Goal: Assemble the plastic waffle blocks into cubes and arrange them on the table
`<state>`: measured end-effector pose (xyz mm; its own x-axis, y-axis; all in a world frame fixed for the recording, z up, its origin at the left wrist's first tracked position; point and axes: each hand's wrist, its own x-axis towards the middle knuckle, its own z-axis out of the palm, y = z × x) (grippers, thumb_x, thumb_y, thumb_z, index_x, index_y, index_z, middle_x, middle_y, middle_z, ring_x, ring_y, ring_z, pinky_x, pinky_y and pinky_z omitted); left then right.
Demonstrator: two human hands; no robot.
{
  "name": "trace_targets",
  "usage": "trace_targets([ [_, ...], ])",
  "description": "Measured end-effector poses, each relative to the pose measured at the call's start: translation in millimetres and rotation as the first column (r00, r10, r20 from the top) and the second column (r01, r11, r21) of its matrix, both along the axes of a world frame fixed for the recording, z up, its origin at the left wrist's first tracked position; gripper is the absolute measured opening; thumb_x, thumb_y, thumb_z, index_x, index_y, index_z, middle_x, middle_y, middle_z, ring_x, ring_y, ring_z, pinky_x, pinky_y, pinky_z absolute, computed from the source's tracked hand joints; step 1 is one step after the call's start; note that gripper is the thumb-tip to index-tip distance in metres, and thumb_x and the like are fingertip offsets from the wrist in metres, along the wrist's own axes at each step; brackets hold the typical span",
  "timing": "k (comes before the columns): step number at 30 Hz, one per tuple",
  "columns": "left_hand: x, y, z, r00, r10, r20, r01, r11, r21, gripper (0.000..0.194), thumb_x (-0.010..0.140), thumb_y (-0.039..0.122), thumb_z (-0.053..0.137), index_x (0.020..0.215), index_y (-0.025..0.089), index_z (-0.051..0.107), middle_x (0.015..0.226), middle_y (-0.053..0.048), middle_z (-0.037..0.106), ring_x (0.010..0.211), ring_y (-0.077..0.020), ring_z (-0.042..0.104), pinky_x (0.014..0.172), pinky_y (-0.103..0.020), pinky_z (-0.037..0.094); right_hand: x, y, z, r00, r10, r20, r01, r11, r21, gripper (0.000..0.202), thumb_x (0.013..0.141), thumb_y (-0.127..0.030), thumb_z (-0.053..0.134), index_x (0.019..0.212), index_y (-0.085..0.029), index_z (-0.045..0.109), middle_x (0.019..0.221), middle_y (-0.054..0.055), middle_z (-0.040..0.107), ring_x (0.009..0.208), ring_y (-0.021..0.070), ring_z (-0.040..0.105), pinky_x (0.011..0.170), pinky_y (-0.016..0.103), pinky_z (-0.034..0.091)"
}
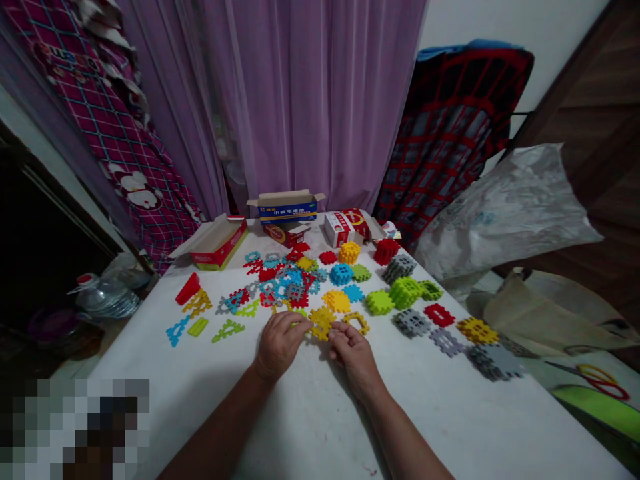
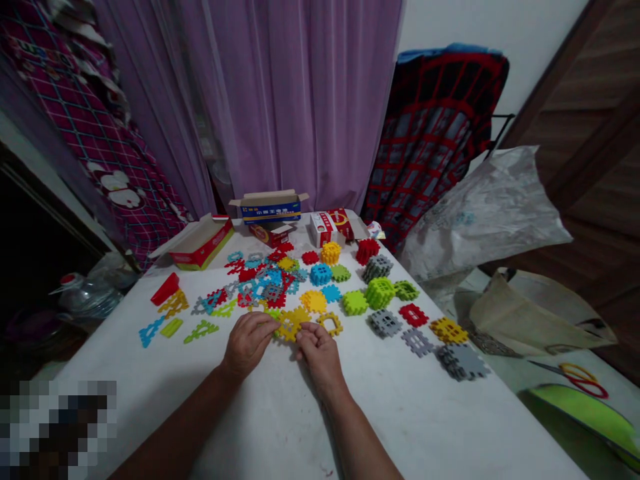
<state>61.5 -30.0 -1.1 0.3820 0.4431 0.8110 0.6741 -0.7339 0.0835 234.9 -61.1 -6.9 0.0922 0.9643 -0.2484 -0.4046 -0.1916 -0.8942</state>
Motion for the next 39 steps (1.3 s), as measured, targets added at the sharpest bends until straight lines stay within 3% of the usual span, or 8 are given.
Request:
trace_targets([
  [5, 1, -4, -8.5, 0.973, 0.016, 0.230, 0.067, 0.935, -0.349, 0.025, 0.092, 0.020, 0.049, 0.108, 0.023, 0.068, 0.098, -0.006, 0.073, 0.091, -0.0159, 0.068, 0.082, -0.028, 0.055, 2, 1, 2.3, 0.996, -0.088, -0.002, 0.088, 0.995, 0.043, 0.054, 0.051, -0.050, 0.085, 0.086, -0.019, 0.059, 0.058, -0.007, 0.060, 0.042, 0.0058, 0.049, 0.039, 0.017, 0.032],
  [9, 12, -10, -10.5, 0.836, 0.231, 0.497, 0.232, 0.673, -0.703, 0.028, 0.087, 0.039, 0.057, 0.104, 0.020, 0.069, 0.087, -0.005, 0.075, 0.067, -0.0141, 0.068, 0.062, -0.025, 0.056, 0, 1, -0.4, 0.990, -0.138, 0.014, 0.136, 0.986, 0.099, 0.051, 0.053, -0.050, 0.084, 0.086, -0.020, 0.058, 0.061, -0.006, 0.062, 0.047, 0.0079, 0.053, 0.045, 0.020, 0.042],
  [17, 32, -14, 11.4, 0.626, 0.440, 0.644, 0.527, 0.371, -0.765, 0.046, 0.057, 0.053, 0.078, 0.081, 0.015, 0.066, 0.064, -0.001, 0.068, 0.048, -0.0109, 0.058, 0.043, -0.020, 0.044, 0, -6, -7.0, 0.948, -0.164, 0.272, 0.098, 0.966, 0.240, 0.042, 0.063, -0.049, 0.076, 0.089, -0.021, 0.058, 0.071, -0.001, 0.068, 0.053, 0.0116, 0.058, 0.052, 0.024, 0.047],
  [21, 32, -12, 9.8, 0.639, 0.483, 0.598, 0.514, 0.311, -0.800, 0.047, 0.055, 0.057, 0.075, 0.077, 0.016, 0.066, 0.059, 0.000, 0.065, 0.047, -0.0111, 0.056, 0.040, -0.020, 0.038, 5, -17, -6.5, 0.686, -0.209, 0.697, -0.013, 0.955, 0.298, 0.041, 0.068, -0.044, 0.071, 0.101, -0.022, 0.062, 0.088, 0.003, 0.072, 0.056, 0.0118, 0.059, 0.057, 0.025, 0.048],
  [24, 32, -12, 5.4, 0.640, 0.503, 0.581, 0.504, 0.296, -0.812, 0.046, 0.054, 0.056, 0.076, 0.075, 0.016, 0.066, 0.060, -0.001, 0.065, 0.045, -0.0101, 0.055, 0.040, -0.020, 0.038, 3, -22, -7.8, 0.501, -0.227, 0.835, -0.050, 0.956, 0.290, 0.034, 0.073, -0.044, 0.066, 0.098, -0.022, 0.065, 0.084, 0.001, 0.072, 0.055, 0.0112, 0.059, 0.056, 0.023, 0.045],
  [29, 33, -15, 5.4, 0.677, 0.456, 0.578, 0.497, 0.295, -0.816, 0.046, 0.063, 0.056, 0.071, 0.084, 0.016, 0.068, 0.068, -0.004, 0.070, 0.043, -0.0098, 0.055, 0.040, -0.021, 0.039, 13, -19, -10.3, 0.426, -0.269, 0.864, 0.030, 0.959, 0.283, 0.037, 0.075, -0.048, 0.061, 0.099, -0.021, 0.066, 0.068, -0.002, 0.068, 0.053, 0.0120, 0.058, 0.056, 0.023, 0.043],
  [34, 22, -14, 9.3, 0.696, 0.381, 0.608, 0.359, 0.549, -0.755, 0.042, 0.077, 0.055, 0.059, 0.090, 0.016, 0.068, 0.073, -0.004, 0.071, 0.047, -0.0103, 0.057, 0.048, -0.024, 0.048, 50, -14, -6.9, 0.295, -0.230, 0.927, 0.262, 0.953, 0.153, 0.039, 0.074, -0.050, 0.060, 0.099, -0.021, 0.064, 0.065, -0.003, 0.066, 0.060, 0.0160, 0.062, 0.057, 0.025, 0.039],
  [39, 1, -6, 7.3, 0.692, 0.406, 0.598, 0.176, 0.708, -0.684, 0.039, 0.082, 0.053, 0.055, 0.093, 0.018, 0.067, 0.067, -0.001, 0.067, 0.051, -0.0121, 0.059, 0.051, -0.024, 0.050, 57, -12, -6.4, 0.243, -0.112, 0.964, 0.259, 0.965, 0.047, 0.036, 0.076, -0.049, 0.060, 0.099, -0.022, 0.065, 0.066, -0.003, 0.066, 0.065, 0.0173, 0.063, 0.057, 0.026, 0.036],
])
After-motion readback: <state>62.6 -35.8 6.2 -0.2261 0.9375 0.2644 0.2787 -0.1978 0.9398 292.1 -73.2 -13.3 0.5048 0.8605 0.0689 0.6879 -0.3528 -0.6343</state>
